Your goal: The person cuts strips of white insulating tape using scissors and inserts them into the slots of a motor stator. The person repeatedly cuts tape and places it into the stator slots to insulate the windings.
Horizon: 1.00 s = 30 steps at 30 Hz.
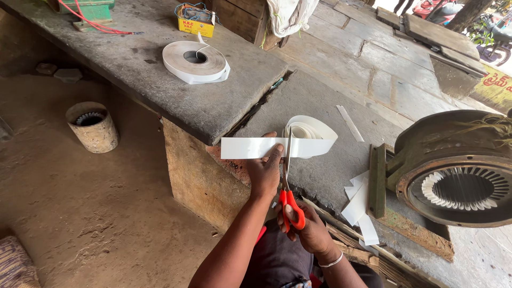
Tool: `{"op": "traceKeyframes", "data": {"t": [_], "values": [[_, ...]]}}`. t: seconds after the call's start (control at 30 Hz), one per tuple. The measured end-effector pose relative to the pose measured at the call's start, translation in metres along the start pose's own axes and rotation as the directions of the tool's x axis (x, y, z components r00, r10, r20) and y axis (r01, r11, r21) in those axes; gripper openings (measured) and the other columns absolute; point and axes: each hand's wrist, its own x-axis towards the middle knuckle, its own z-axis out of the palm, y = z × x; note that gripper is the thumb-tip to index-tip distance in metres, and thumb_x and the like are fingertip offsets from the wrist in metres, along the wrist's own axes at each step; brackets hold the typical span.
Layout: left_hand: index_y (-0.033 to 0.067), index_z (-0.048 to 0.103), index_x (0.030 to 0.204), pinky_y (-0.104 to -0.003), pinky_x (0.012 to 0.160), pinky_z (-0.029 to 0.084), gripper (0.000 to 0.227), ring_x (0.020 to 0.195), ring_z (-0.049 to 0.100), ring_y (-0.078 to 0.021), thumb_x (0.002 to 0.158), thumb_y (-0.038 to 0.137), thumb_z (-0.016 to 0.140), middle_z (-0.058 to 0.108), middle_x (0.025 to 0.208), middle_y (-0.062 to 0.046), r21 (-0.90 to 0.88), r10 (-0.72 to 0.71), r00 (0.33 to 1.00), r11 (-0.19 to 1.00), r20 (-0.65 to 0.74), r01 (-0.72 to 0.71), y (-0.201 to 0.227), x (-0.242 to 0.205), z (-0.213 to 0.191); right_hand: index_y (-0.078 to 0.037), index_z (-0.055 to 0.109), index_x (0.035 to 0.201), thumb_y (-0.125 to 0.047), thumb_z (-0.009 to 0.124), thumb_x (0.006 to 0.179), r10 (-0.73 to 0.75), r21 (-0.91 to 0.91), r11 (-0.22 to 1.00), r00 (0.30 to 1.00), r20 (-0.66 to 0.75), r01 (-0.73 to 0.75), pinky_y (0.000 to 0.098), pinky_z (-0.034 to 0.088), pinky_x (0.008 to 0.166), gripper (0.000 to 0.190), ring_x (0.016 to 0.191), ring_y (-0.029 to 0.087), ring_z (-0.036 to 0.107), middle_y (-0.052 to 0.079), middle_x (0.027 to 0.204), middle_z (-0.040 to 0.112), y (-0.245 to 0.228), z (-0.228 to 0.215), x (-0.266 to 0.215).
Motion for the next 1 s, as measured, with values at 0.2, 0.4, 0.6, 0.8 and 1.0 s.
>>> {"op": "traceKeyframes", "data": {"t": [0.2,0.4,0.6,0.8,1.0], "values": [[0.0008,0.068,0.132,-0.023,0.071,0.051,0.038,0.081,0.058,-0.0091,0.096,0.009,0.072,0.072,0.107,-0.010,0.075,0.032,0.999,0.997,-0.014,-0.030,-0.005,-0.002,0.000,0.002,0.067,0.108,-0.047,0.068,0.092,0.010,0.001,1.000,1.000,-0.003,-0.010,0.0230,0.040,0.043,0.052,0.062,0.010,0.060,0.005,0.076,0.066,0.004,-0.004,0.001],[0.0004,0.064,0.131,-0.026,0.074,0.058,0.038,0.088,0.069,-0.0126,0.094,0.010,0.070,0.072,0.107,-0.011,-0.048,-0.037,0.999,0.998,-0.006,0.036,-0.008,0.001,0.001,0.002,0.064,0.104,-0.042,0.069,0.095,0.014,0.015,1.000,1.000,-0.015,-0.013,0.0221,0.041,0.040,0.046,0.057,0.010,0.061,0.006,0.074,0.066,0.012,-0.008,0.004],[0.0016,0.063,0.130,-0.029,0.074,0.061,0.040,0.093,0.070,-0.0156,0.093,0.011,0.070,0.069,0.116,-0.013,-0.022,-0.073,0.997,0.997,-0.002,0.073,-0.005,0.001,0.002,0.000,0.067,0.109,-0.040,0.068,0.094,0.008,0.008,1.000,1.000,-0.007,-0.008,0.0206,0.045,0.041,0.043,0.056,0.008,0.062,0.004,0.073,0.067,0.009,-0.013,0.010],[0.0036,0.061,0.133,-0.028,0.074,0.062,0.042,0.093,0.069,-0.0165,0.093,0.015,0.068,0.069,0.119,-0.013,-0.001,-0.165,0.986,0.986,-0.036,0.165,0.000,-0.001,0.002,0.001,0.065,0.111,-0.031,0.069,0.096,0.096,-0.064,0.993,0.990,-0.107,-0.103,0.0204,0.041,0.042,0.036,0.057,0.008,0.060,0.003,0.076,0.065,0.006,-0.011,0.013],[0.0044,0.059,0.137,-0.027,0.070,0.059,0.042,0.090,0.067,-0.0156,0.096,0.012,0.066,0.067,0.120,-0.009,-0.063,-0.155,0.986,0.986,-0.054,0.151,0.009,0.012,-0.012,-0.002,0.061,0.128,-0.005,0.063,0.097,0.007,-0.165,0.986,0.998,-0.057,-0.017,0.0254,0.058,0.064,0.031,0.076,0.008,0.069,0.009,0.099,0.069,0.002,-0.022,-0.041]]}}
